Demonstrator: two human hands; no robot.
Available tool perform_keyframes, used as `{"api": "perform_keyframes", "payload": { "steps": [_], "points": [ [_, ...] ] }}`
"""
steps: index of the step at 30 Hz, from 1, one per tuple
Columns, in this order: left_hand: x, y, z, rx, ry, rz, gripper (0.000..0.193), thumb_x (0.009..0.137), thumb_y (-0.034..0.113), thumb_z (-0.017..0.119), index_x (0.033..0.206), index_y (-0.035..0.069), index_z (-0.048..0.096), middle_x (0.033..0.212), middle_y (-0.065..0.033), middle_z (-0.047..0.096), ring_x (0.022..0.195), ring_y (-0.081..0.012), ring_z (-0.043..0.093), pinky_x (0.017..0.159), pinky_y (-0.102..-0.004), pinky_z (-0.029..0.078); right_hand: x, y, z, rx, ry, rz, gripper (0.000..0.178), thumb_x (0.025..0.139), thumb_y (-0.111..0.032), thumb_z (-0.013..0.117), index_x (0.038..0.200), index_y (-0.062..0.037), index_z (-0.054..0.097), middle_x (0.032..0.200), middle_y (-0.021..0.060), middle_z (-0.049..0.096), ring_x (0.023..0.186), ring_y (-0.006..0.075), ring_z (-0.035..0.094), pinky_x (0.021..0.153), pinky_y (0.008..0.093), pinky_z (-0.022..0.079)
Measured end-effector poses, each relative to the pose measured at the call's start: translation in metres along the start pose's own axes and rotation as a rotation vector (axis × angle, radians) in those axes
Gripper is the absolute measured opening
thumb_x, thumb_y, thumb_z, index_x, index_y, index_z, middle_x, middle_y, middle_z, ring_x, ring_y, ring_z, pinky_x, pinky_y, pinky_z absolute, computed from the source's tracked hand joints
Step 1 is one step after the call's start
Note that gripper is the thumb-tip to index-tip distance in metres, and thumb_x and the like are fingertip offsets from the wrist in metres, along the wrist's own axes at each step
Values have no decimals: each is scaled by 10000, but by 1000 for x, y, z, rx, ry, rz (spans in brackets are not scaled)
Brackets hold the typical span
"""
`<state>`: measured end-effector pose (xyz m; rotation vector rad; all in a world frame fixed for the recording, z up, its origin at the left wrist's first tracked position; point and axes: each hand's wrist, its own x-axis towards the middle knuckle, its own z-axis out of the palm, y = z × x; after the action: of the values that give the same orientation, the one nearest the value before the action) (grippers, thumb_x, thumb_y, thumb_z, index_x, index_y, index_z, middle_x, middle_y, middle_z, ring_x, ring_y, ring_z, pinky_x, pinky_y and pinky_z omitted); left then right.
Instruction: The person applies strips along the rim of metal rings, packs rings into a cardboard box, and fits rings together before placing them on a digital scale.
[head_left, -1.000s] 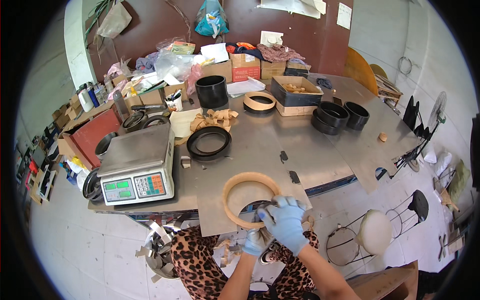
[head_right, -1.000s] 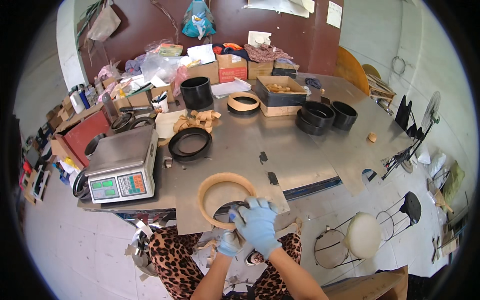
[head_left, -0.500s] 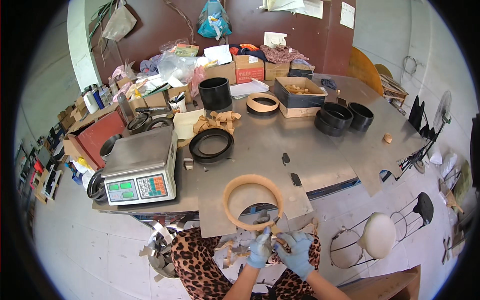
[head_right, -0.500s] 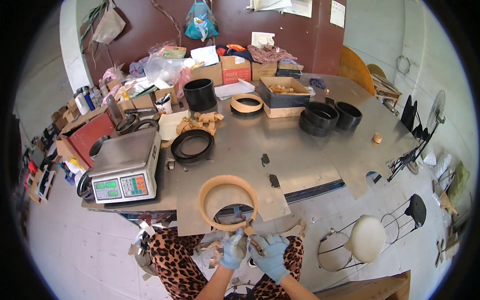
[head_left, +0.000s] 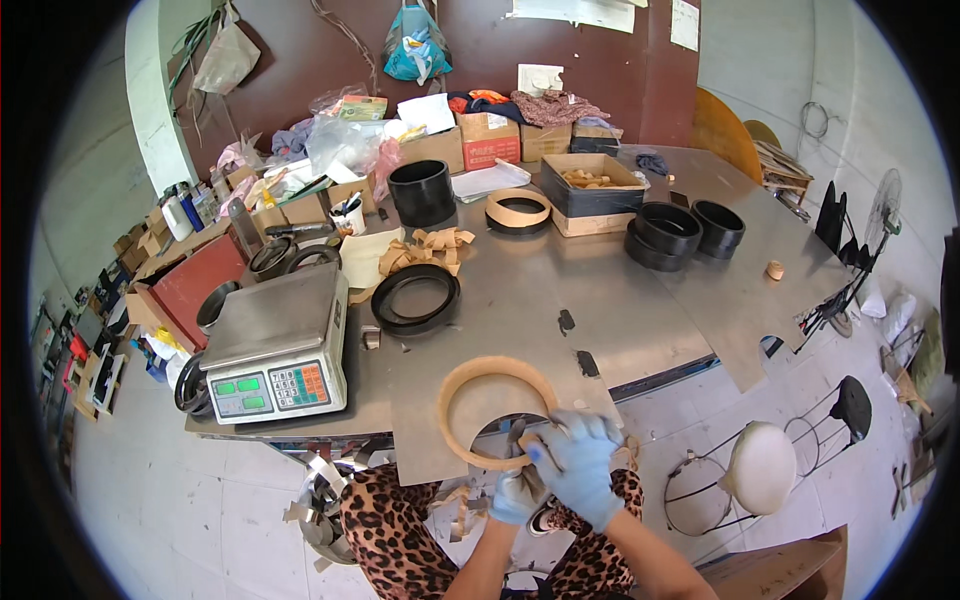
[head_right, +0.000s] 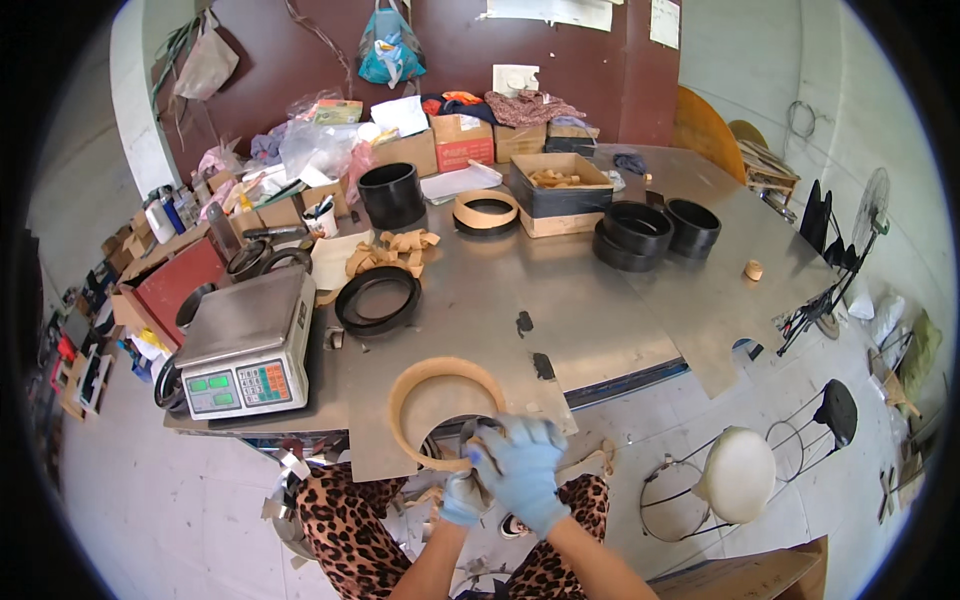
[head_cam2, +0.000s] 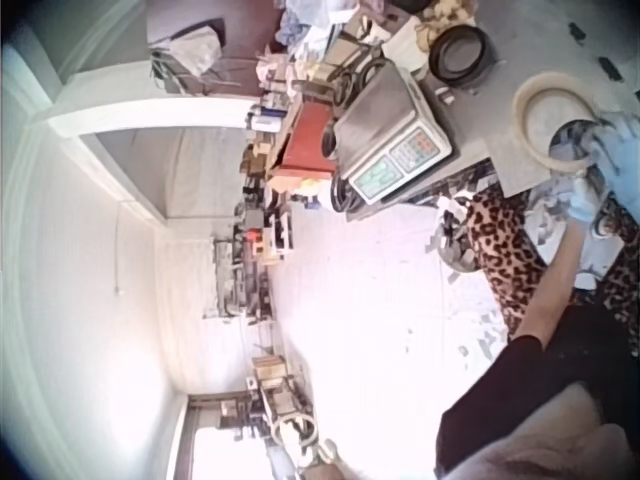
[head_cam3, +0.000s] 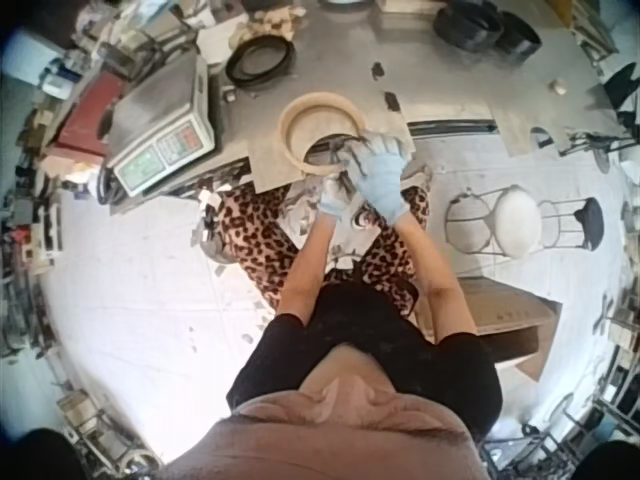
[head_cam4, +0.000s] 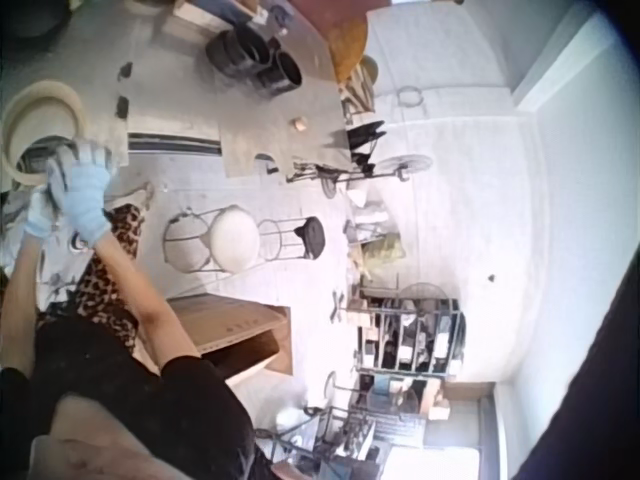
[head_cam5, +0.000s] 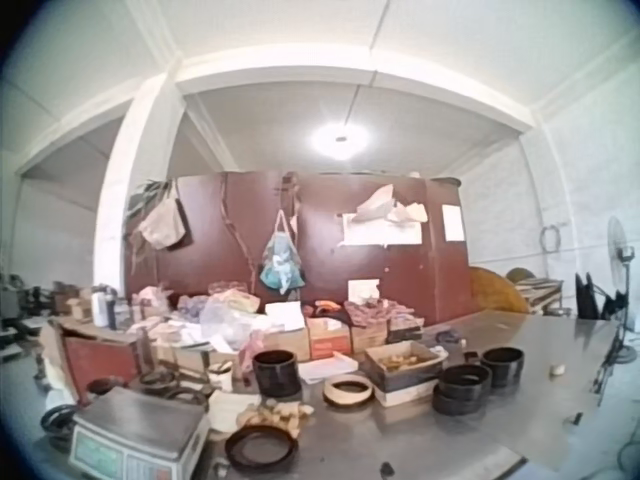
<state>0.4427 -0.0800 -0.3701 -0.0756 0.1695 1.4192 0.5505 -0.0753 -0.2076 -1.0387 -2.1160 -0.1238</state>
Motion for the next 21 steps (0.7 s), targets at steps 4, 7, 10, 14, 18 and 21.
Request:
{"api": "perform_keyframes", "payload": {
  "steps": [4, 7, 10, 14, 18, 21],
  "points": [
    [-23, -13, -2, 161, -136, 112, 474, 930, 264, 589, 1367, 141, 453, 1297, -62, 567, 1101, -247, 579, 926, -382, 514, -72, -7, 21, 261, 45, 494, 299, 748, -273, 747, 918, -89, 581, 1045, 103, 599, 974, 307, 535, 858, 440, 370],
    [-43, -15, 4, 265, -25, 50, 473, 953, 353, 557, 1351, 119, 457, 1290, -59, 558, 1127, -193, 548, 950, -360, 484, -74, -3, 44, 335, 93, 428, 348, 726, -246, 773, 916, -73, 537, 943, 106, 592, 890, 304, 550, 846, 418, 366],
    [-58, -20, 32, 353, 10, 35, 475, 938, 253, 585, 1366, 113, 433, 1246, -27, 539, 1138, -173, 514, 971, -329, 443, -84, 9, 66, 409, 5, 602, 306, 712, -173, 769, 910, -84, 554, 911, 106, 620, 871, 302, 569, 808, 407, 382],
    [-42, -22, 10, 503, -51, 326, 465, 894, 55, 630, 1330, 113, 479, 1320, -58, 536, 1174, -192, 523, 1034, -362, 391, -99, 25, 57, 417, 83, 308, 331, 715, -147, 749, 1018, -152, 614, 859, 43, 553, 802, 272, 533, 741, 409, 370],
    [-31, -29, 37, 303, 8, 430, 423, 871, 27, 615, 1284, 61, 531, 1247, -67, 594, 1134, -202, 555, 1004, -377, 428, -85, 21, -16, 194, 45, 140, 342, 690, -149, 765, 1000, -132, 621, 913, 46, 586, 823, 242, 558, 752, 383, 392],
    [-43, -17, 43, 235, -138, 269, 472, 830, 20, 610, 1293, 63, 526, 1283, -73, 583, 1168, -201, 546, 1012, -404, 430, -13, 6, -35, 201, 22, 126, 329, 706, -169, 744, 1005, -123, 615, 889, 53, 584, 832, 254, 561, 759, 398, 391]
  ]
}}
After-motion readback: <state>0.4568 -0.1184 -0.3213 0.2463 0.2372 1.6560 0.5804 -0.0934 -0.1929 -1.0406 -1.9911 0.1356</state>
